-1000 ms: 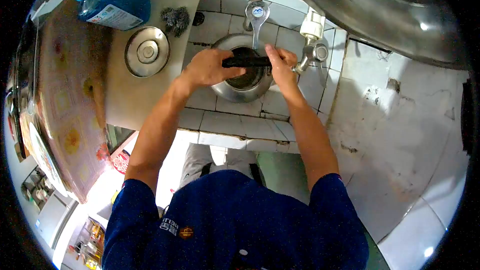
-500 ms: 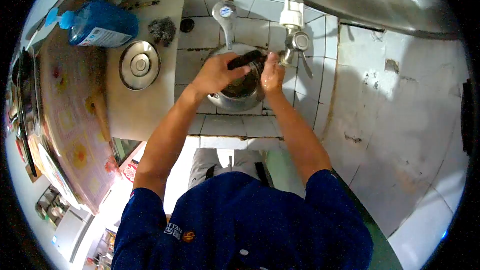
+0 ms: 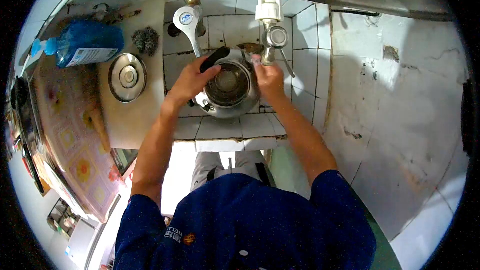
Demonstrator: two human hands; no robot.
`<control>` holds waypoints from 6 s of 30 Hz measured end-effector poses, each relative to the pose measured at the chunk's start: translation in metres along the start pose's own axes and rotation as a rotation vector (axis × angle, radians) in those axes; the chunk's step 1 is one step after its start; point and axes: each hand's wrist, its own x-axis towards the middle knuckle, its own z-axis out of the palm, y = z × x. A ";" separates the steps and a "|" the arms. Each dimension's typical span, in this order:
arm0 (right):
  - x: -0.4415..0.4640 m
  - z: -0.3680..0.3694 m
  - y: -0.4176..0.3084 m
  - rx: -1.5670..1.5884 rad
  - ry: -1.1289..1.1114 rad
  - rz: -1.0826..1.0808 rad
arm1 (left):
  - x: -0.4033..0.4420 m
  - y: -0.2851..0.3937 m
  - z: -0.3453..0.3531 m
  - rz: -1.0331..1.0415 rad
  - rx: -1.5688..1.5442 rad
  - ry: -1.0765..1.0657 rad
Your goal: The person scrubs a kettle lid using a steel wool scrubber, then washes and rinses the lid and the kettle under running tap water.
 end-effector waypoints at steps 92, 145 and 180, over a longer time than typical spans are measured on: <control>0.026 -0.013 -0.074 0.398 -0.250 0.136 | -0.117 -0.067 0.001 0.109 -0.245 -0.002; -0.002 0.033 -0.053 0.317 0.114 -0.066 | -0.130 -0.035 -0.003 0.161 0.089 -0.189; 0.013 -0.016 -0.129 0.310 0.041 0.129 | -0.147 -0.011 -0.011 0.348 0.068 -0.099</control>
